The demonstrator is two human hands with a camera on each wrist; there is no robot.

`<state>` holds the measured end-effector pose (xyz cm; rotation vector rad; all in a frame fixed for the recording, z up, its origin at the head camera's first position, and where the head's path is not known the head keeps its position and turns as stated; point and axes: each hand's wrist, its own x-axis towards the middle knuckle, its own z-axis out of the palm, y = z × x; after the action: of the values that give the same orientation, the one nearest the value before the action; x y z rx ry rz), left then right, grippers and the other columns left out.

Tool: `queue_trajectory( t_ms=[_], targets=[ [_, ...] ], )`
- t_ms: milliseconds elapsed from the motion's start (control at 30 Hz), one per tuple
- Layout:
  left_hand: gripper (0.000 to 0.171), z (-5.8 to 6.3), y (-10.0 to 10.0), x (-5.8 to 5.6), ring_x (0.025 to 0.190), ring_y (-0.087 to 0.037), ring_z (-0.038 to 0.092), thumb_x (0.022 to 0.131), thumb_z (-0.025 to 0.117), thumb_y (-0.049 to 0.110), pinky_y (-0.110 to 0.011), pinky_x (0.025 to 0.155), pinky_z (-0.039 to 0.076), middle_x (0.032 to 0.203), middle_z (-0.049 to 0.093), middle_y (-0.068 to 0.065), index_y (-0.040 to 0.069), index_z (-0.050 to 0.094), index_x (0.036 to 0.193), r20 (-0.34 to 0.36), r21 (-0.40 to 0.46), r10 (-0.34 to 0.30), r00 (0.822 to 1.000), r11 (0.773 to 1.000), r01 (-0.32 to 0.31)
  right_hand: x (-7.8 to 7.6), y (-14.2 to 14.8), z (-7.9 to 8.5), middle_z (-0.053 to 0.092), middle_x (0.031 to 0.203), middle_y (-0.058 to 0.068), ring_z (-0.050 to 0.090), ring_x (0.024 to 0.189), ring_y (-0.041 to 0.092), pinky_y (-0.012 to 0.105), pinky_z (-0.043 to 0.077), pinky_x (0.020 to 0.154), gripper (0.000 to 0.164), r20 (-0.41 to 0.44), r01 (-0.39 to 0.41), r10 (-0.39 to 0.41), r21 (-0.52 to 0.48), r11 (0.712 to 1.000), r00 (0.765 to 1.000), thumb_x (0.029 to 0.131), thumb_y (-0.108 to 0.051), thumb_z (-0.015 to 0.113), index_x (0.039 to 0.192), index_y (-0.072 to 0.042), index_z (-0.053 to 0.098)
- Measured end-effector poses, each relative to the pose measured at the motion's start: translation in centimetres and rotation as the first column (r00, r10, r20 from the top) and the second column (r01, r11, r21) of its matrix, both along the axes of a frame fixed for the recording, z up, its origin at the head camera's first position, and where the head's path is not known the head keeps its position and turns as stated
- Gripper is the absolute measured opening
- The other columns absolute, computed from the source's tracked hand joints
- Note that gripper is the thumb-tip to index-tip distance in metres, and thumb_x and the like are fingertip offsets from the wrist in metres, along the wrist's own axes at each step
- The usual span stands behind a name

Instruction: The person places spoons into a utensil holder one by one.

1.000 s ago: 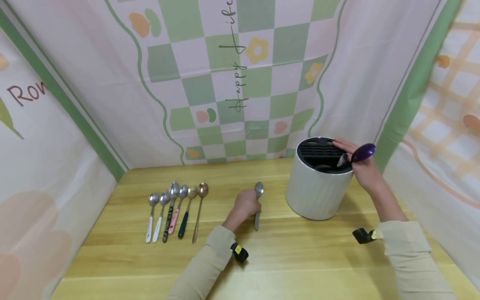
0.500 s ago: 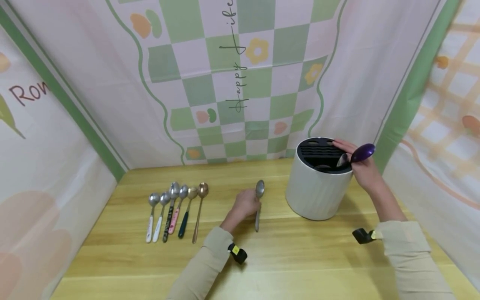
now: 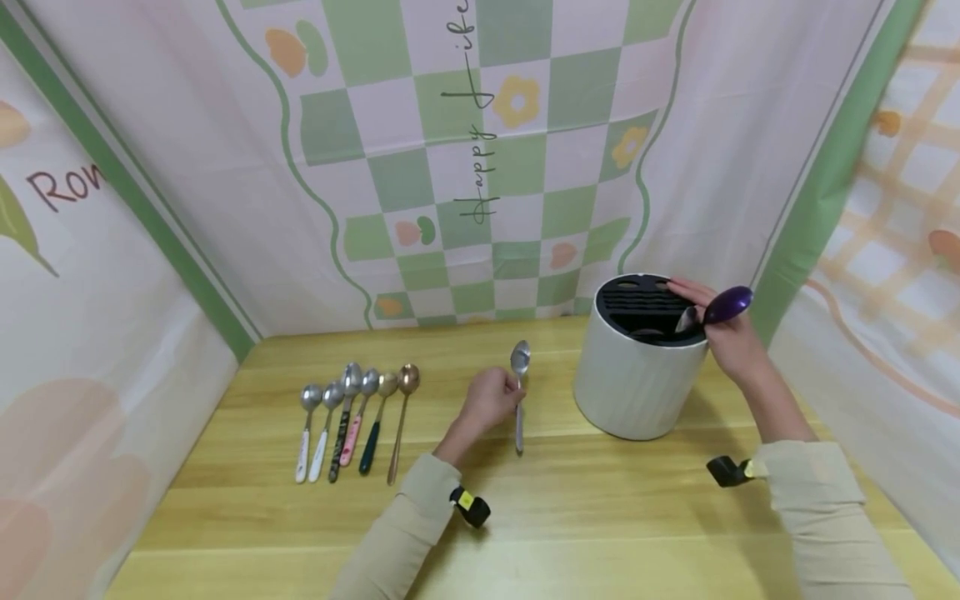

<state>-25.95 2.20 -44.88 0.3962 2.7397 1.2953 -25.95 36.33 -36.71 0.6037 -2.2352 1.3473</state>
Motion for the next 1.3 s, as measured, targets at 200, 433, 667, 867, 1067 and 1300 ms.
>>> queue_trajectory(
  t_ms=[200,433,667,867,1067,1300],
  targets=[
    [0.006,0.4,0.2,0.2,0.065,-0.017,0.069,0.09,0.071,0.006,-0.019,0.055,0.056,0.079,0.071,-0.009,-0.001,0.07,0.089,-0.025,0.063,-0.006,1.0,0.998,0.008,0.2,-0.1,0.2,0.05,0.135,-0.032,0.039,0.129,-0.011,0.008,0.025,0.109,0.036,0.011,0.006,-0.006,0.006,1.0,1.0,0.105,-0.006,0.039,0.135,0.006,0.055],
    [0.005,1.1,0.3,0.5,0.069,-0.017,0.07,0.091,0.07,0.005,-0.016,0.056,0.055,0.083,0.072,-0.009,-0.001,0.069,0.089,-0.057,0.09,-0.01,0.998,0.996,0.016,0.2,-0.1,0.2,0.05,0.137,-0.03,0.039,0.129,-0.011,0.008,0.025,0.11,0.036,0.014,0.006,-0.006,0.007,1.0,1.0,0.105,-0.007,0.039,0.136,0.005,0.055],
    [0.004,1.6,0.5,0.7,0.068,-0.009,0.067,0.089,0.071,0.002,-0.013,0.058,0.055,0.085,0.073,-0.011,-0.001,0.07,0.091,-0.088,0.095,-0.019,0.996,0.995,0.028,0.2,-0.1,0.1,0.051,0.138,-0.027,0.04,0.129,-0.011,0.009,0.024,0.11,0.037,0.005,0.0,0.0,-0.002,1.0,1.0,0.105,-0.009,0.038,0.135,0.006,0.055],
    [0.004,2.1,0.7,0.7,0.066,-0.01,0.069,0.09,0.071,0.002,-0.012,0.056,0.054,0.085,0.074,-0.012,-0.002,0.07,0.091,-0.138,0.087,-0.032,0.99,0.995,0.044,0.1,-0.1,0.2,0.052,0.138,-0.026,0.04,0.13,-0.01,0.009,0.025,0.109,0.036,-0.005,0.005,-0.005,-0.005,1.0,1.0,0.105,-0.008,0.039,0.134,0.007,0.055],
    [0.006,2.8,0.9,1.0,0.066,-0.012,0.07,0.09,0.071,0.002,-0.013,0.056,0.054,0.085,0.074,-0.014,-0.003,0.07,0.091,-0.165,0.096,-0.044,0.985,0.994,0.06,0.1,0.0,0.0,0.05,0.138,-0.027,0.039,0.129,-0.012,0.009,0.024,0.11,0.037,0.01,0.016,-0.016,0.012,1.0,1.0,0.105,-0.008,0.039,0.136,0.006,0.054],
    [0.004,3.9,1.3,1.4,0.068,-0.008,0.069,0.09,0.07,0.001,-0.012,0.059,0.055,0.086,0.073,-0.012,-0.003,0.069,0.092,-0.186,0.119,-0.063,0.981,0.989,0.086,0.4,-0.2,0.3,0.05,0.139,-0.026,0.038,0.129,-0.011,0.009,0.023,0.11,0.038,0.015,0.004,-0.005,0.006,1.0,1.0,0.106,-0.01,0.038,0.136,0.005,0.054]
  ],
)
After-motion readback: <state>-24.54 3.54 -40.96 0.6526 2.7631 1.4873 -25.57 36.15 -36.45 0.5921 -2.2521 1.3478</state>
